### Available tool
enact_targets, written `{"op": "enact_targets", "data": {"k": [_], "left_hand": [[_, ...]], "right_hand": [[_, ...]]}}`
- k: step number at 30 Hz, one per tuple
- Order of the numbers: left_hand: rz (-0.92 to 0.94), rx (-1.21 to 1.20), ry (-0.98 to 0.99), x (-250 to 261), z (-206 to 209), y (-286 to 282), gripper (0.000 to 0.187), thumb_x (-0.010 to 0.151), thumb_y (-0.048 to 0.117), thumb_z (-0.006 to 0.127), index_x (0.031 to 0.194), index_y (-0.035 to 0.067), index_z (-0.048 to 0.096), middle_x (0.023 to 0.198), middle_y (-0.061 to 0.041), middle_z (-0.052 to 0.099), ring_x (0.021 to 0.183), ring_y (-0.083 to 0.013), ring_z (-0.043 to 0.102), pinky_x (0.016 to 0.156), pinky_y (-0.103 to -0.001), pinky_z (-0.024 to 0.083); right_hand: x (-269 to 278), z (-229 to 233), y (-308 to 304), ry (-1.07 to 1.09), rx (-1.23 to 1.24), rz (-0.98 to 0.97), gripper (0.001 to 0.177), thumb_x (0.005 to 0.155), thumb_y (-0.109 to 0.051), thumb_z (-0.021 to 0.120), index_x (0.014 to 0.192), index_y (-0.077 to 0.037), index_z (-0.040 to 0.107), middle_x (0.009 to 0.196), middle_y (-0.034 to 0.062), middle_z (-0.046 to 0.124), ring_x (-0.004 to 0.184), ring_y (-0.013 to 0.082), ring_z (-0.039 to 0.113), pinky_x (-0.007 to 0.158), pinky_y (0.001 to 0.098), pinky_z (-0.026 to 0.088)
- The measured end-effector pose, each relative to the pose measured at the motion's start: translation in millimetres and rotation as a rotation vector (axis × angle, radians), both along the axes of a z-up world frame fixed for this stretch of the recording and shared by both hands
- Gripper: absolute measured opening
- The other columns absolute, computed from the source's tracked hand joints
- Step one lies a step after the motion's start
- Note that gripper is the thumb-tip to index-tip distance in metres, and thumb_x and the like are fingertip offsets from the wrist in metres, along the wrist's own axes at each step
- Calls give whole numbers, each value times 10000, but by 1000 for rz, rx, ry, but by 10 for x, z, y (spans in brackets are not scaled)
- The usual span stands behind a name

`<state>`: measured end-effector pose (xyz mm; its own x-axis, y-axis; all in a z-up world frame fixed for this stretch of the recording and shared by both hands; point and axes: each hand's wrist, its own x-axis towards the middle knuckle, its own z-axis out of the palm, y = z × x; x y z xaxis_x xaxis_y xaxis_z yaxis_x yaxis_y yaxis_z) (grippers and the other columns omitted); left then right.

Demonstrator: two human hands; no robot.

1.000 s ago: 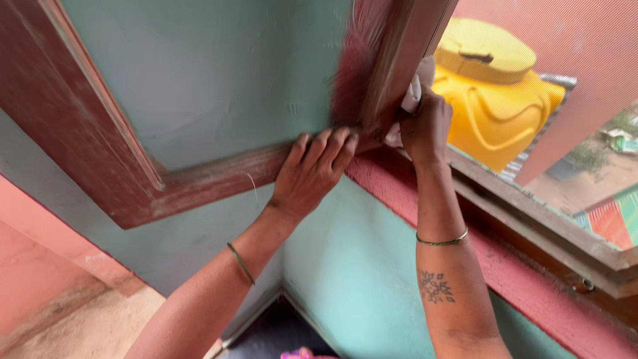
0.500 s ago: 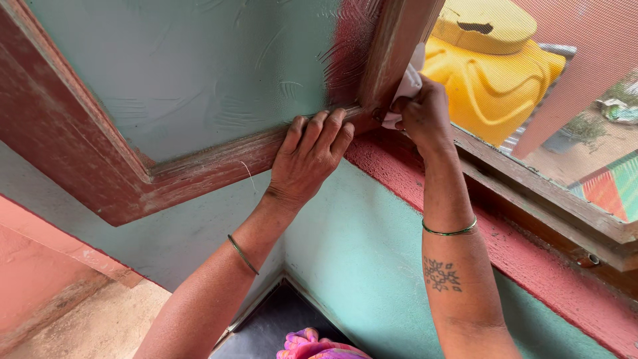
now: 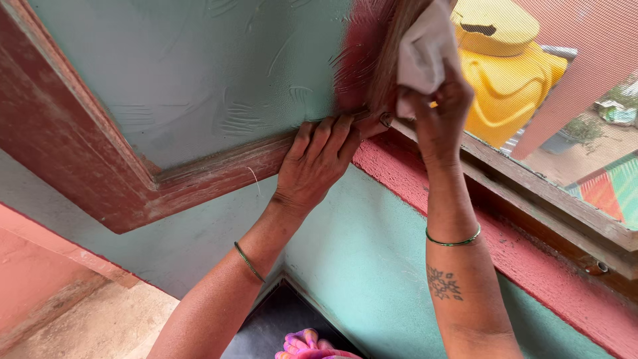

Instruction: The person wipes the wooden frame of a window using a white cloth. They clean the vertical and horizontal sections of the frame, moving the cloth back and forth to remove dust or dirt.

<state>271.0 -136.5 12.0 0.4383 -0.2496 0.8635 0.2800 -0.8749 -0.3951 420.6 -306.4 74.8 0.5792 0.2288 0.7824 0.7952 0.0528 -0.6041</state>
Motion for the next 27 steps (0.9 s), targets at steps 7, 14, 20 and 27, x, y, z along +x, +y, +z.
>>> {"op": "enact_targets", "data": {"k": [7, 14, 20, 27], "left_hand": [[-17, -3, 22, -17, 6, 12, 163, 995, 267, 694, 1151, 243, 654, 1319, 79, 560, 1213, -119, 519, 1141, -334, 360], [-19, 7, 6, -35, 23, 18, 235, 971, 270, 690, 1205, 253, 670, 1344, 97, 587, 1227, -103, 534, 1135, -317, 369], [-26, 3, -10, -8, -8, 20, 215, 996, 280, 692, 1209, 254, 674, 1350, 96, 587, 1227, -104, 540, 1144, -324, 375], [-27, -4, 24, -2, -13, 25, 206, 985, 276, 695, 1189, 255, 676, 1351, 98, 596, 1226, -103, 542, 1140, -320, 378]], "right_hand": [[-214, 165, -80, 130, -366, 29, 292, 828, -30, 771, 1112, 16, 717, 975, 62, 762, 846, 108, 720, 788, 286, 619], [-56, 153, -184, 304, -469, -141, 254, 786, 4, 754, 1040, -13, 745, 923, 48, 769, 808, 110, 724, 759, 282, 594], [105, 138, -172, 275, 202, -261, 106, 898, 1, 696, 993, -9, 741, 881, 62, 748, 748, 149, 714, 613, 319, 592], [43, 112, -71, -93, 99, -471, 87, 925, -20, 726, 948, -30, 643, 892, 39, 718, 816, 150, 710, 712, 287, 612]]}}
